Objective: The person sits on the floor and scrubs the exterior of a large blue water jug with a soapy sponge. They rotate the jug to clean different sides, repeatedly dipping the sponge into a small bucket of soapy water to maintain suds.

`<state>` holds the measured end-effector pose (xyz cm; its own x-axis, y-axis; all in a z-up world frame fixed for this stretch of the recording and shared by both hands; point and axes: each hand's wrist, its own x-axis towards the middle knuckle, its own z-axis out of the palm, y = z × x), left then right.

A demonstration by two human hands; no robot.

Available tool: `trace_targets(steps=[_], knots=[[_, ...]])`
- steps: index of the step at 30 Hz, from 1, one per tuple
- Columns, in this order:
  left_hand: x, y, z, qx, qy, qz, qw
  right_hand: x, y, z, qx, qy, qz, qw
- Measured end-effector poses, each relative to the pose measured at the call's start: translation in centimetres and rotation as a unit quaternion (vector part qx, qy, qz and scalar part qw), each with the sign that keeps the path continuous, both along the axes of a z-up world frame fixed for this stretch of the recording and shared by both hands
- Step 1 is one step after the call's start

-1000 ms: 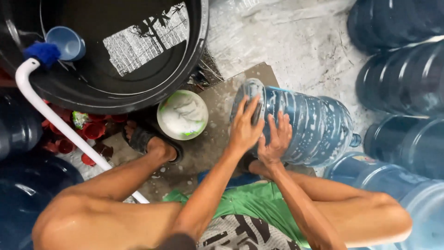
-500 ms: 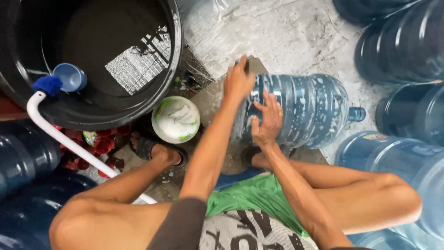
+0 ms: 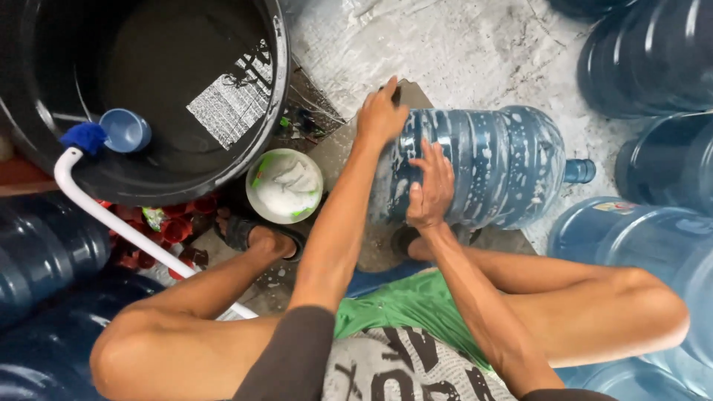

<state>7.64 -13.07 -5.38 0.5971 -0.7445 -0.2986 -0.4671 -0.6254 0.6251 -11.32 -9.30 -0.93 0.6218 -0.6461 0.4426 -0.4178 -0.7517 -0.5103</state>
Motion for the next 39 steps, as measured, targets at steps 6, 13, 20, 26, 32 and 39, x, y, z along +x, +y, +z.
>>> trace_targets(steps=[6, 13, 20, 26, 32, 39], knots=[[-8.6, 9.3, 13.4, -0.191, -0.107, 0.011, 0.976, 3.4, -2.5, 5.3, 0.135, -0.033, 0.026, 0.990], [-8.6, 9.3, 9.5, -0.220, -0.124, 0.081, 0.964, 4.7, -4.6, 5.7, 0.197, 0.001, 0.029, 0.980], [-11.5, 12.9, 4.7, -0.238, -0.130, 0.062, 0.961, 7.8, -9.7, 3.2, 0.192, 0.051, 0.016, 0.980], [-6.9, 7.9, 6.7, -0.269, -0.112, 0.099, 0.951, 8.1, -9.7, 3.7, 0.189, 0.083, 0.020, 0.978], [-9.3, 12.3, 3.1, -0.239, 0.021, 0.117, 0.964, 10.0, -11.6, 4.6, 0.185, 0.090, 0.013, 0.979], [-1.9, 6.0, 8.3, -0.262, 0.039, 0.109, 0.958, 8.7, -8.9, 4.9, 0.198, 0.078, 0.007, 0.977]])
